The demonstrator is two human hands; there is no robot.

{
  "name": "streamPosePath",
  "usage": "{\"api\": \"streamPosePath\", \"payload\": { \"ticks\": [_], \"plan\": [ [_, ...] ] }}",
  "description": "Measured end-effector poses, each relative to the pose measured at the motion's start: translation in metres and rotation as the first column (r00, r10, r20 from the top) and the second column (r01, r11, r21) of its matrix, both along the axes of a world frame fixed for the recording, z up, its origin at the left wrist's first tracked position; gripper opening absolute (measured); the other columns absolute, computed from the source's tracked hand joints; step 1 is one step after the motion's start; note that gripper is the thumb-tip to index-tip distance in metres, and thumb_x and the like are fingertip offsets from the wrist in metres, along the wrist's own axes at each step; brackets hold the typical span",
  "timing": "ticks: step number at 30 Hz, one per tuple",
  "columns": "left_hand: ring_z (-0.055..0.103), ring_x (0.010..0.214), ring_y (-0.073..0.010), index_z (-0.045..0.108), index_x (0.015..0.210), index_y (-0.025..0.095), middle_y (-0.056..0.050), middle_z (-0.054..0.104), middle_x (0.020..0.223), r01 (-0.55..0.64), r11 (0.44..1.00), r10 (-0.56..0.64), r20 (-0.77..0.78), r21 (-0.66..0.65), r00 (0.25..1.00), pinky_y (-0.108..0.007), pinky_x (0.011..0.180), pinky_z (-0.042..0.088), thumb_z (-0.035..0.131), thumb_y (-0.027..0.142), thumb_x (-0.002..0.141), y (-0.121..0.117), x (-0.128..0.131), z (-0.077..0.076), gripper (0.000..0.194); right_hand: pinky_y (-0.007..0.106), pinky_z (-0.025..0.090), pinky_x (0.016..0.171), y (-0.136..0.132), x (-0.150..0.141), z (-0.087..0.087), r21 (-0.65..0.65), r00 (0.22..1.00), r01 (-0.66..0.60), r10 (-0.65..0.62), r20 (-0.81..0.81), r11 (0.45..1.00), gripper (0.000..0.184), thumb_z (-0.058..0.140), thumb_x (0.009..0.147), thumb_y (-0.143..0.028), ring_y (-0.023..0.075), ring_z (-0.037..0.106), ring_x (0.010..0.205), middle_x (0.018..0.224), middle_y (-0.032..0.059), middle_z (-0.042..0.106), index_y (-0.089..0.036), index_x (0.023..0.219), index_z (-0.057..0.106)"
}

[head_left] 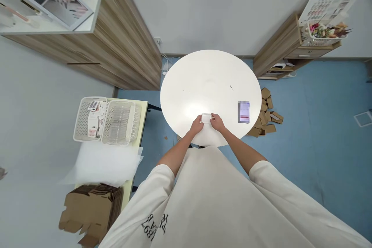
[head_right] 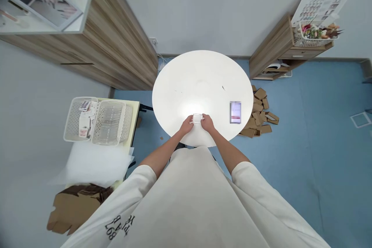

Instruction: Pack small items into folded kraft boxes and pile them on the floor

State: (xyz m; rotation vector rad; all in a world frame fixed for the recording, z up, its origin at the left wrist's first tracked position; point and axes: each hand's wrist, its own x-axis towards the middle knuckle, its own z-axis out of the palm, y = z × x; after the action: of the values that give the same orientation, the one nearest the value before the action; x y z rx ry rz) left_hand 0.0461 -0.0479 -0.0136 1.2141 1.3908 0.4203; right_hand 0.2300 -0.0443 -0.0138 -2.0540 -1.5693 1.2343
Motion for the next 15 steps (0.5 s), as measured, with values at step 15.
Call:
{"api": "streamPosePath", "payload": {
  "ticks": [15],
  "plan": [
    [0.063,0.115,-0.0248,0.052,0.133,0.021,-0.012,0.061,0.135,-0.091,0.991,0.071,-0.200,-0.096,0.977,-0.039,0.102,0.047,0.056,0.015,0.084,-0.015,0.009,0.005,0.050,0.049,0.040,0.111,0.002,0.005,-0.004,0.035,0.948,-0.290,0.282,0.148,0.956,0.057,0.046,0.088,-0.017,0.0318,0.043,0.138,0.159,0.0065,0.040,-0.023,0.144,0.053]
  ]
}}
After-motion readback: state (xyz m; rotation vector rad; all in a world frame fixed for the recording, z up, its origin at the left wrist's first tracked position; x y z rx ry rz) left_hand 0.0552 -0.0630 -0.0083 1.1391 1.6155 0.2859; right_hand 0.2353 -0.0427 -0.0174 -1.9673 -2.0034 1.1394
